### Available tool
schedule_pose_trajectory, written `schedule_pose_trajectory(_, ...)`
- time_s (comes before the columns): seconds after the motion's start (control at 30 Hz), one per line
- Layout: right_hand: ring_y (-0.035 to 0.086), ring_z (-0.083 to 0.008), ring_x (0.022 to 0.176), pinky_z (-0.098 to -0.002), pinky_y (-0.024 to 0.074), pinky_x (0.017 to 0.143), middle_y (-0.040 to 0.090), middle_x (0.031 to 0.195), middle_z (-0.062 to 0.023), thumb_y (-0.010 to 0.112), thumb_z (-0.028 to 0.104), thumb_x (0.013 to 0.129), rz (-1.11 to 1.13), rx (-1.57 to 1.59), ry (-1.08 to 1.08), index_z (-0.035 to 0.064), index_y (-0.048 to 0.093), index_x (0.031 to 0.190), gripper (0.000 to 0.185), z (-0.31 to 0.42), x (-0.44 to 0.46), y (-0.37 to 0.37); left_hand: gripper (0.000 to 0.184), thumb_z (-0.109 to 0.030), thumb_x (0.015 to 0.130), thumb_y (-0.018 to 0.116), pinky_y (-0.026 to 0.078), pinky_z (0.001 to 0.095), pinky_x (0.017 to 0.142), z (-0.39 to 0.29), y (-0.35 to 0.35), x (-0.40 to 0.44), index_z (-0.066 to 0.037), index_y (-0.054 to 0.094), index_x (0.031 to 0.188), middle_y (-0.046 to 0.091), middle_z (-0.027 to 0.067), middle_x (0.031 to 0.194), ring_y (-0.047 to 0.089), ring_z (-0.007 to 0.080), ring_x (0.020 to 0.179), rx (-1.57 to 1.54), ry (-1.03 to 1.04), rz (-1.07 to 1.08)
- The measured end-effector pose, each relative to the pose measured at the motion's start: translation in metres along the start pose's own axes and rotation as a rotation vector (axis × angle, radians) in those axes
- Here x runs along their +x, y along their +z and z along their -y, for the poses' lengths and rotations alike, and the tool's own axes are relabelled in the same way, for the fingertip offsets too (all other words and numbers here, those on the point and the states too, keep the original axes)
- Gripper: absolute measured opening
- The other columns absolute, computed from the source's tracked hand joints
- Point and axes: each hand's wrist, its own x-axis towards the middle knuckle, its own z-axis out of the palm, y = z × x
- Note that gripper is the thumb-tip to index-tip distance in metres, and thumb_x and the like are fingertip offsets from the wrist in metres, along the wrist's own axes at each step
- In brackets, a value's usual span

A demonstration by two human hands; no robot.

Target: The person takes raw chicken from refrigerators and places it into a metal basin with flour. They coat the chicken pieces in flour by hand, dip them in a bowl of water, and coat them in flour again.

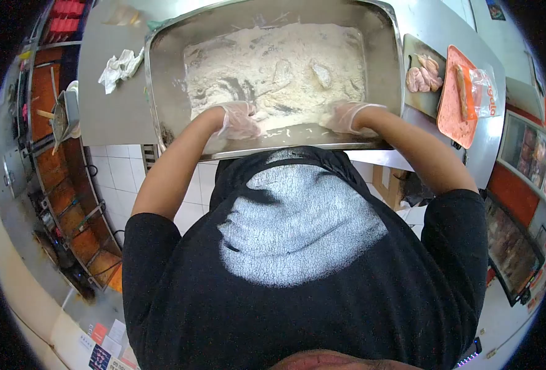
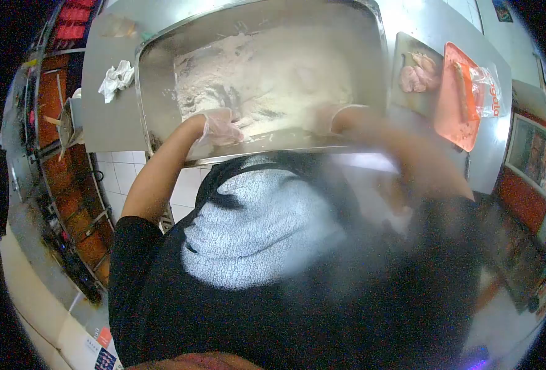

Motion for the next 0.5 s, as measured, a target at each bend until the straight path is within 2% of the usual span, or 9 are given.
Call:
schedule_pose_trajectory(0.07, 0.057, -0.0323, 0.103, -0.04, 0.043, 0.087, 0.059, 0.111, -0.0239, 0.045, 0.038, 0.087, -0.054, -0.008, 0.114, -0.0021, 0.06, 0.107, 0.047, -0.01, -0.007, -0.005, 0.043, -0.03, 0.072, 0.068, 0.047, 0.0338, 0.069, 0.013, 0.02, 0.029, 0.003, 0.062, 0.099, 0.064, 0.0162, 0.087, 0.06, 0.0207, 0.079, -0.28, 0.115, -0.068)
schedule_pose_trajectory(0.17, 0.057, -0.0335, 0.104, -0.04, 0.0429, 0.088, 0.059, 0.111, -0.0249, 0.048, 0.04, 0.085, -0.139, 0.0, 0.111, -0.0024, 0.058, 0.108, 0.05, -0.021, 0.003, -0.004, 0.035, -0.027, 0.076, 0.065, 0.047, 0.0309, 0.065, -0.004, 0.033, 0.045, 0.002, 0.063, 0.096, 0.065, 0.0124, 0.081, 0.06, 0.0178, 0.073, -0.973, 0.282, -0.06)
schedule_pose_trajectory(0.23, 0.057, -0.0344, 0.104, -0.0399, 0.0428, 0.089, 0.058, 0.111, -0.0256, 0.05, 0.042, 0.084, -0.165, 0.021, 0.042, -0.0027, 0.058, 0.11, 0.052, -0.018, 0.01, 0.001, 0.03, -0.024, 0.078, 0.062, 0.047, 0.0305, 0.065, -0.002, 0.037, 0.062, 0.001, 0.064, 0.094, 0.065, 0.0105, 0.079, 0.059, 0.017, 0.072, -0.829, 0.467, -0.229)
schedule_pose_trajectory(0.27, 0.057, -0.0348, 0.104, -0.0399, 0.0427, 0.089, 0.058, 0.111, -0.0259, 0.051, 0.042, 0.083, -0.172, 0.032, -0.002, -0.0028, 0.057, 0.11, 0.053, -0.013, 0.013, 0.004, 0.028, -0.023, 0.079, 0.061, 0.048, 0.0309, 0.065, 0.017, 0.035, 0.086, 0.0, 0.064, 0.095, 0.065, 0.0101, 0.078, 0.06, 0.0172, 0.072, -0.395, 0.588, -0.402)
schedule_pose_trajectory(0.33, 0.057, -0.0356, 0.104, -0.0399, 0.0426, 0.09, 0.058, 0.111, -0.0265, 0.053, 0.044, 0.082, -0.194, 0.079, -0.092, -0.003, 0.057, 0.111, 0.056, 0.004, 0.016, 0.012, 0.025, -0.021, 0.081, 0.059, 0.048, 0.0321, 0.065, 0.036, 0.031, 0.095, 0.0, 0.065, 0.094, 0.065, 0.0109, 0.079, 0.06, 0.0182, 0.072, 0.007, 0.561, -0.505)
schedule_pose_trajectory(0.43, 0.056, -0.0359, 0.106, -0.0398, 0.0421, 0.091, 0.057, 0.113, -0.0276, 0.055, 0.047, 0.081, -0.189, 0.175, -0.153, -0.0034, 0.056, 0.113, 0.06, 0.035, 0.025, 0.02, 0.026, -0.023, 0.081, 0.058, 0.049, 0.034, 0.067, 0.033, 0.024, 0.064, -0.001, 0.065, 0.094, 0.066, 0.015, 0.083, 0.06, 0.0213, 0.072, -0.255, 0.258, -0.334)
schedule_pose_trajectory(0.5, 0.055, -0.0347, 0.109, -0.0396, 0.0411, 0.094, 0.055, 0.115, -0.0285, 0.054, 0.049, 0.081, -0.159, 0.254, -0.141, -0.0037, 0.056, 0.113, 0.061, 0.047, 0.038, 0.026, 0.03, -0.027, 0.08, 0.058, 0.049, 0.0351, 0.07, 0.007, 0.02, 0.039, -0.001, 0.064, 0.095, 0.065, 0.018, 0.089, 0.06, 0.0235, 0.074, -0.607, 0.176, -0.204)
